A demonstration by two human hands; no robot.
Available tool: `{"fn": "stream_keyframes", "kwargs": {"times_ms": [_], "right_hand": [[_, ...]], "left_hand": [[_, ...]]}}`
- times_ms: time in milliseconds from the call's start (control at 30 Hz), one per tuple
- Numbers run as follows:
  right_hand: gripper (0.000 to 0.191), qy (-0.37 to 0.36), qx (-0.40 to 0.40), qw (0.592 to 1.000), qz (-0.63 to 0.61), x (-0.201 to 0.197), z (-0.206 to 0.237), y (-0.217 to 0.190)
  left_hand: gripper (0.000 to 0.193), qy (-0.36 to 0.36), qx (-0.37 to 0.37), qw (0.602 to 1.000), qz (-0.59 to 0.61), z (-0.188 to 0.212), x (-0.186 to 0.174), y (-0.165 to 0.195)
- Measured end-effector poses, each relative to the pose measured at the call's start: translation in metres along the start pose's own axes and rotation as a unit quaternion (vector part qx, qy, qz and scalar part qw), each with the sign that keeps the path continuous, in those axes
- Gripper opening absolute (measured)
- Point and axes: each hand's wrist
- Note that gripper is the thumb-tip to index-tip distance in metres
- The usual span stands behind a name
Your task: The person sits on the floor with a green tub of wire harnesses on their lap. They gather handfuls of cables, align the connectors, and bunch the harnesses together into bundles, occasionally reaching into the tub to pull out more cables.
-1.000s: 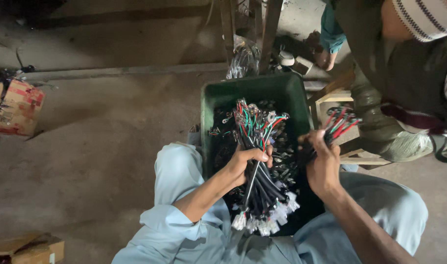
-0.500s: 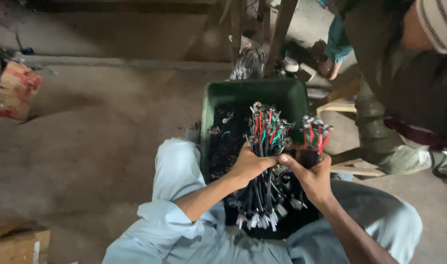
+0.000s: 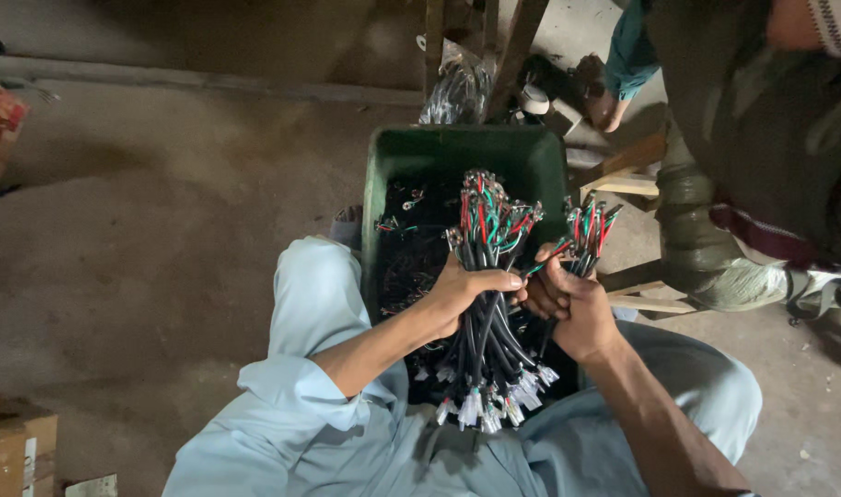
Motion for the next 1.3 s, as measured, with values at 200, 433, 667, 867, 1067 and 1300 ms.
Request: {"fn": "stream_keyframes", "kwargs": {"times_ms": [200, 433, 667, 867, 1067, 1300], "right_hand": [[0.013, 0.102, -0.092, 0.984, 0.11, 0.005, -0.001, 0.011], [0.018, 0.152, -0.079, 0.969, 0.177, 0.014, -0.002, 0.02], [0.014, 0.158, -0.087, 0.972, 0.151, 0.018, 0.0, 0.022], [0.013, 0.162, -0.058, 0.979, 0.112, 0.013, -0.004, 0.022], [0.011, 0.111, 0.003, 0.994, 0.025, 0.001, -0.008, 0.019], [0.007, 0.1, -0.023, 0.993, 0.05, 0.001, -0.009, 0.027]], "left_hand": [[0.024, 0.04, 0.072, 0.994, -0.069, -0.002, -0.002, -0.015], [0.029, 0.065, 0.119, 0.981, -0.14, -0.004, -0.003, -0.013], [0.028, 0.056, 0.13, 0.969, -0.204, -0.003, 0.0, -0.015], [0.03, 0.047, 0.144, 0.968, -0.198, -0.002, -0.002, -0.016], [0.031, 0.035, 0.137, 0.98, -0.141, -0.001, -0.001, -0.014], [0.029, 0.033, 0.142, 0.976, -0.161, -0.001, -0.001, -0.012]]}}
Point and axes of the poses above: each hand's wrist, its own z-axis away from the middle knuckle, its own x-axis out of the palm, y = z × x, and after that the axes turned 10 degrees about x, right-handed
